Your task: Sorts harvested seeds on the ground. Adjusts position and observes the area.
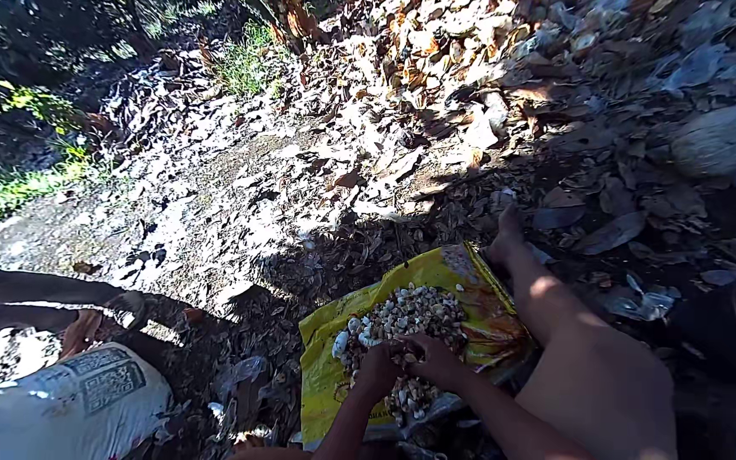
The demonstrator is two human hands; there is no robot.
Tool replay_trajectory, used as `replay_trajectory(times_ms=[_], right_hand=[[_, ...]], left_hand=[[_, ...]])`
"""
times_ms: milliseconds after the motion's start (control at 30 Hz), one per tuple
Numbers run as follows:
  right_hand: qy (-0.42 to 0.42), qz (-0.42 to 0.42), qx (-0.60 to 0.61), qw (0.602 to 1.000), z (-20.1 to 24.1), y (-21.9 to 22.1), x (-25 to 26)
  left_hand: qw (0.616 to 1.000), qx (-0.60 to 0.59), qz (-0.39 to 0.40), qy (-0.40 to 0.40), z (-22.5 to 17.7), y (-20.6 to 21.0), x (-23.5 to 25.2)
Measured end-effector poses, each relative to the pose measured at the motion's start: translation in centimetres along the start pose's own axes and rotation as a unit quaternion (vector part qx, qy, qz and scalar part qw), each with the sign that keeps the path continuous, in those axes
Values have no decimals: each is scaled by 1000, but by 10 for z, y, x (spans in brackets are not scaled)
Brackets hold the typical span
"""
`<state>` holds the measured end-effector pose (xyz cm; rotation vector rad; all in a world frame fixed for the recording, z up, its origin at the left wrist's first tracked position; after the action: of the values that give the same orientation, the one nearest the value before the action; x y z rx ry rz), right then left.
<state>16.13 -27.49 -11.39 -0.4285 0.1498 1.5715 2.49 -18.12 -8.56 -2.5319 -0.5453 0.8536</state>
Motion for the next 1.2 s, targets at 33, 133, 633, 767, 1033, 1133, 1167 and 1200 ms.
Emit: replay_trajectory(times_ms=[33, 133, 633, 767, 1033, 1133, 1167, 1200], right_hand=[[9, 1, -7, 1000, -1, 0, 0], [40, 6, -47, 998, -4, -2, 0], [167, 40, -289, 942, 19, -11, -8], [163, 27, -297, 941, 19, -12, -8], [170, 30, -332, 927, 11, -13, -5], [169, 22, -340, 925, 8, -13, -5], [170, 19, -343, 924, 7, -13, -6], [173, 16, -347, 921, 7, -13, -6]], left_hand=[[1000, 13, 16, 12, -4, 1, 0], [998, 24, 58, 20, -14, 3, -1], [997, -70, 1, 19, -10, -5, 7], [994, -106, 2, 30, -6, -7, 10], [995, -99, 8, 26, 1, -11, 10], [996, -90, 16, 24, 6, -11, 9], [997, -78, 17, 18, 8, -11, 9], [997, -71, 19, 11, 10, -11, 9]])
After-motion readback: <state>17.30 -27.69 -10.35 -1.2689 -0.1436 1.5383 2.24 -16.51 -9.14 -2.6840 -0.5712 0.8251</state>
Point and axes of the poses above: each hand's wrist, its own x-axis towards the middle knuckle, its own y-axis out of the palm, z = x × y, the point moved 4 cm from there along x, towards the middle knuckle, and after that the axes turned 6 degrees about z, right-handed, at the moved point
